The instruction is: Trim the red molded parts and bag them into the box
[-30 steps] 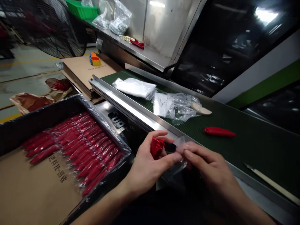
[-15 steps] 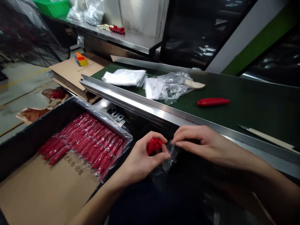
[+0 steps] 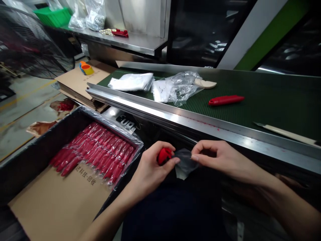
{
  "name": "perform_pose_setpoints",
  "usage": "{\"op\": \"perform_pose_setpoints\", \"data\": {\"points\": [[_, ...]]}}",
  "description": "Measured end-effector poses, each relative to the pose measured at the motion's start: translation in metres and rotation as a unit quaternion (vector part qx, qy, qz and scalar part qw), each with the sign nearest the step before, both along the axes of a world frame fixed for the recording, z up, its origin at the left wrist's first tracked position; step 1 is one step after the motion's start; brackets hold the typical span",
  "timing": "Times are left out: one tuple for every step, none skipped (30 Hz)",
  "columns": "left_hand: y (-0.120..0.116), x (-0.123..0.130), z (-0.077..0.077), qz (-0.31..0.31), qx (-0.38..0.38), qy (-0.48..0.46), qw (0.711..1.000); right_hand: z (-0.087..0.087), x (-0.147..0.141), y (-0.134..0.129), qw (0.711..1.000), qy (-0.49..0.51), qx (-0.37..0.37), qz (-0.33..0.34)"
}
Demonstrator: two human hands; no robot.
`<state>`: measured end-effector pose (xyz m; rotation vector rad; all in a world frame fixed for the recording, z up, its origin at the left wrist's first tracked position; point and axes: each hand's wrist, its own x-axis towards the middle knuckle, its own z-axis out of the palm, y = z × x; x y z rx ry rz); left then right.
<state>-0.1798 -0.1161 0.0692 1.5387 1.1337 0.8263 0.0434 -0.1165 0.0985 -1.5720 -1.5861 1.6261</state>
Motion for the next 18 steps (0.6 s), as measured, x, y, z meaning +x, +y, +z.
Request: {"op": "perform_pose_setpoints", "data": {"points": [[-0.002, 0.002, 0.000, -0.002, -0.013, -0.013, 1.000, -0.002, -0.001, -0.001, 1.000, 0.006, 0.001, -0.005], [-0.005, 0.004, 0.000, -0.008, -0.032, -0.029, 0.999, -0.004, -0.002, -0.002, 1.000, 0.013, 0.004, -0.012], [-0.008, 0.006, -0.001, -0.011, -0.052, -0.043, 0.998, -0.007, -0.004, -0.003, 1.000, 0.019, 0.008, -0.020], [-0.011, 0.007, -0.002, -0.013, -0.065, -0.057, 0.996, -0.010, -0.005, -0.004, 0.999, 0.024, 0.011, -0.028], [-0.013, 0.009, -0.004, -0.012, -0.071, -0.068, 0.995, -0.013, -0.007, -0.006, 0.999, 0.031, 0.015, -0.035], [-0.015, 0.011, -0.005, -0.010, -0.074, -0.080, 0.994, -0.016, -0.009, -0.008, 0.998, 0.037, 0.016, -0.038], [-0.016, 0.012, -0.007, -0.011, -0.079, -0.093, 0.992, -0.018, -0.010, -0.010, 0.998, 0.045, 0.014, -0.035], [-0.017, 0.013, -0.008, -0.015, -0.089, -0.109, 0.990, -0.020, -0.011, -0.012, 0.998, 0.055, 0.010, -0.026], [-0.017, 0.013, -0.010, -0.022, -0.104, -0.128, 0.986, -0.022, -0.012, -0.013, 0.998, 0.065, 0.007, -0.014], [-0.017, 0.014, -0.011, -0.028, -0.121, -0.146, 0.981, -0.024, -0.013, -0.014, 0.997, 0.074, 0.004, -0.002], [-0.017, 0.015, -0.012, -0.028, -0.139, -0.160, 0.977, -0.025, -0.014, -0.015, 0.997, 0.083, 0.005, 0.006], [-0.017, 0.016, -0.013, -0.025, -0.152, -0.171, 0.973, -0.027, -0.015, -0.016, 0.996, 0.089, 0.009, 0.010], [-0.018, 0.017, -0.014, -0.018, -0.159, -0.178, 0.971, -0.029, -0.016, -0.017, 0.995, 0.093, 0.015, 0.010], [-0.018, 0.017, -0.015, -0.007, -0.160, -0.181, 0.970, -0.031, -0.016, -0.017, 0.995, 0.096, 0.023, 0.007], [-0.019, 0.018, -0.015, 0.006, -0.163, -0.186, 0.969, -0.034, -0.017, -0.018, 0.995, 0.098, 0.031, 0.000], [-0.020, 0.019, -0.016, 0.023, -0.169, -0.196, 0.966, -0.038, -0.016, -0.020, 0.994, 0.100, 0.042, -0.012], [-0.021, 0.019, -0.016, 0.041, -0.178, -0.210, 0.960, -0.042, -0.015, -0.023, 0.993, 0.100, 0.057, -0.032], [-0.022, 0.020, -0.017, 0.059, -0.190, -0.227, 0.953, -0.047, -0.014, -0.027, 0.991, 0.097, 0.075, -0.057]]}}
